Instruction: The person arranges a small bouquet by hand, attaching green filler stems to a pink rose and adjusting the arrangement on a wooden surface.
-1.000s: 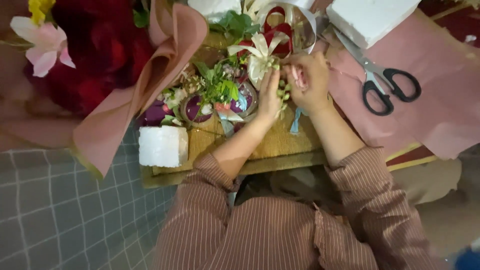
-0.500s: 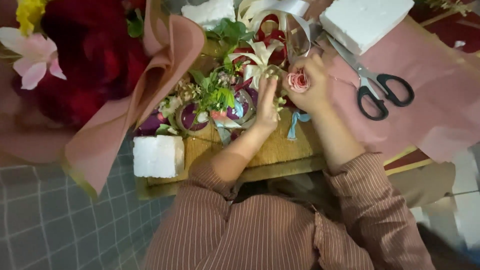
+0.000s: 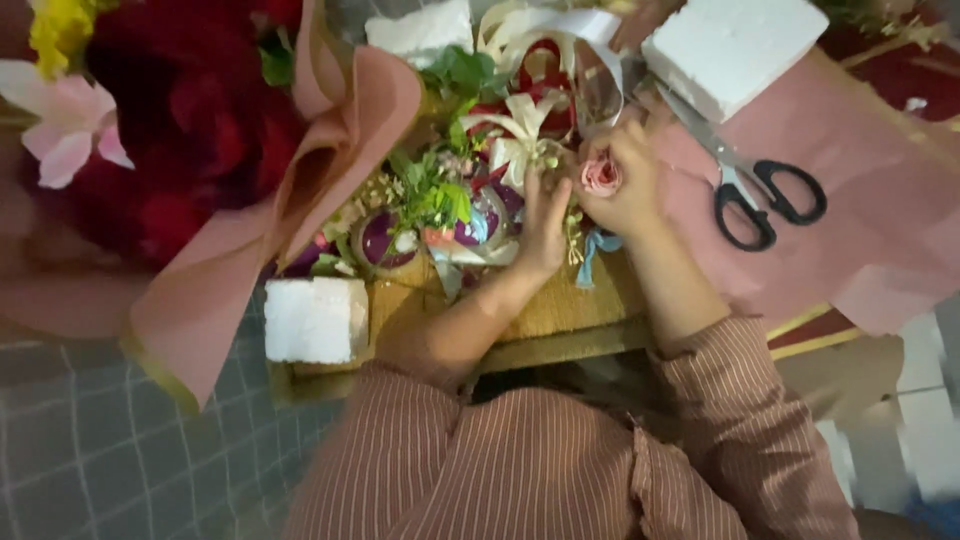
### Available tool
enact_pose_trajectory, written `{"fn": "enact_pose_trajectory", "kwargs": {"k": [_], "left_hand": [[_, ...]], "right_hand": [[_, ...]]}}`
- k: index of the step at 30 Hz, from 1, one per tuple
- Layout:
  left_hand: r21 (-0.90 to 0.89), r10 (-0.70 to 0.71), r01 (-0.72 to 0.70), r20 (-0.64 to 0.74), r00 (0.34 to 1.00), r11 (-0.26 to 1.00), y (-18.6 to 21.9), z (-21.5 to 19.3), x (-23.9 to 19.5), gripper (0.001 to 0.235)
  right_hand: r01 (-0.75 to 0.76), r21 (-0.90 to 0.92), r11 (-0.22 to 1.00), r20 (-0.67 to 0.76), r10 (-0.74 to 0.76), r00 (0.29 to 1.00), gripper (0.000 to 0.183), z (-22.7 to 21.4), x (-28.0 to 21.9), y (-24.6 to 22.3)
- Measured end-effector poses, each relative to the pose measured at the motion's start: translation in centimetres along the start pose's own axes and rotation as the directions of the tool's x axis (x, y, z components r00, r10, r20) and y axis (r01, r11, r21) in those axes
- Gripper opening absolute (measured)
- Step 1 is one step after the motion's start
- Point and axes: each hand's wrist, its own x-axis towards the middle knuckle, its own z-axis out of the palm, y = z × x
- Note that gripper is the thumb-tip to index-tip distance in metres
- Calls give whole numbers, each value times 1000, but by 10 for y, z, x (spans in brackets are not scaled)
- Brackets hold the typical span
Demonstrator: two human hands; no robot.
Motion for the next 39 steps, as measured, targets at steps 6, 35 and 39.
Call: {"fn": "enact_pose_trajectory", "kwargs": {"k": [6, 35, 39], "left_hand": [[82, 45, -50, 63, 997, 995, -18, -8, -1, 40], [47, 67, -60, -165, 984, 997, 56, 26, 21, 44], [37, 167, -163, -133, 977, 986, 92, 36, 23, 41]], "right_hand": [[31, -58, 998, 12, -30, 999, 27, -10, -10, 16], [-40, -153, 987, 24, 44, 999, 26, -17, 3, -19], [-85, -120, 989, 14, 87, 996, 40, -16, 13, -30]]}}
